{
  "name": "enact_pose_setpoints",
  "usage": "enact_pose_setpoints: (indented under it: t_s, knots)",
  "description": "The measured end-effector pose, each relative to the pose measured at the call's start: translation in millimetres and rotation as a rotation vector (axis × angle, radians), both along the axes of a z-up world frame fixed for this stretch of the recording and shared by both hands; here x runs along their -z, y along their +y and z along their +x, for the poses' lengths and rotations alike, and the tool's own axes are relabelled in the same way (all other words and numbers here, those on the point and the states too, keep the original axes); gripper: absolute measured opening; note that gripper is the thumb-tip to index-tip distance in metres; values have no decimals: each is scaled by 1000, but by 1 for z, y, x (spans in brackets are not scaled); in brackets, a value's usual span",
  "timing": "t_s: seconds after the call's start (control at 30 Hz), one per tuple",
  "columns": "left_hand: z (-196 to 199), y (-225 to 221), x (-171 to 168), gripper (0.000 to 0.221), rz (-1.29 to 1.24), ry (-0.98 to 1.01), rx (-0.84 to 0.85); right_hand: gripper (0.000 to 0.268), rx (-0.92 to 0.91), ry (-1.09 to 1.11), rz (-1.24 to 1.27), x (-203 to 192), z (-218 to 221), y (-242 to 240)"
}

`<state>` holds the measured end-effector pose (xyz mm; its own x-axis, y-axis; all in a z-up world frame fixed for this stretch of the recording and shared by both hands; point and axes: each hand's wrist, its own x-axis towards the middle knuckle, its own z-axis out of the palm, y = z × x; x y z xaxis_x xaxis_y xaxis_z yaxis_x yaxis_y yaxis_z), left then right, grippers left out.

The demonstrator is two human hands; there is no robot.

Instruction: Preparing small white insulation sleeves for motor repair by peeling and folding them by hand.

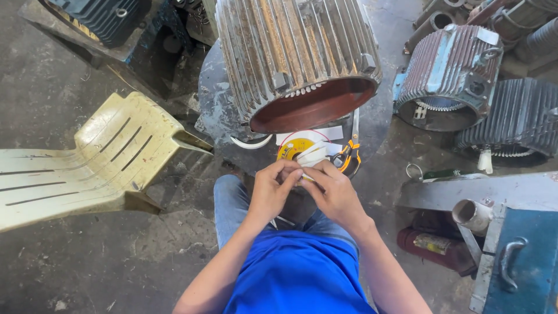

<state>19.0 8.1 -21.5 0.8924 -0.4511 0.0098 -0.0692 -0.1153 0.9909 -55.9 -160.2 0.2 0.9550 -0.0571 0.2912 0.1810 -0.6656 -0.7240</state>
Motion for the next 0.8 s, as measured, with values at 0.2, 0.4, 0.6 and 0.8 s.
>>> enact_pose_setpoints:
  t_s: [0.2, 0.4, 0.6, 0.8]
  knots:
    - [9, 5, -21, 13, -39, -128, 61, 23, -14, -25, 20, -22, 0, -4]
    - [11, 9, -54, 14, 58, -443, 212, 18, 39, -75, -100, -20, -3, -7]
    - [29, 17, -44, 17, 116, -592, 325, 16, -3, -146, -172, -29, 2, -17]
    - [28, 19, -37, 16, 126, -637, 322, 15, -13, -204, -276, -33, -1, -18]
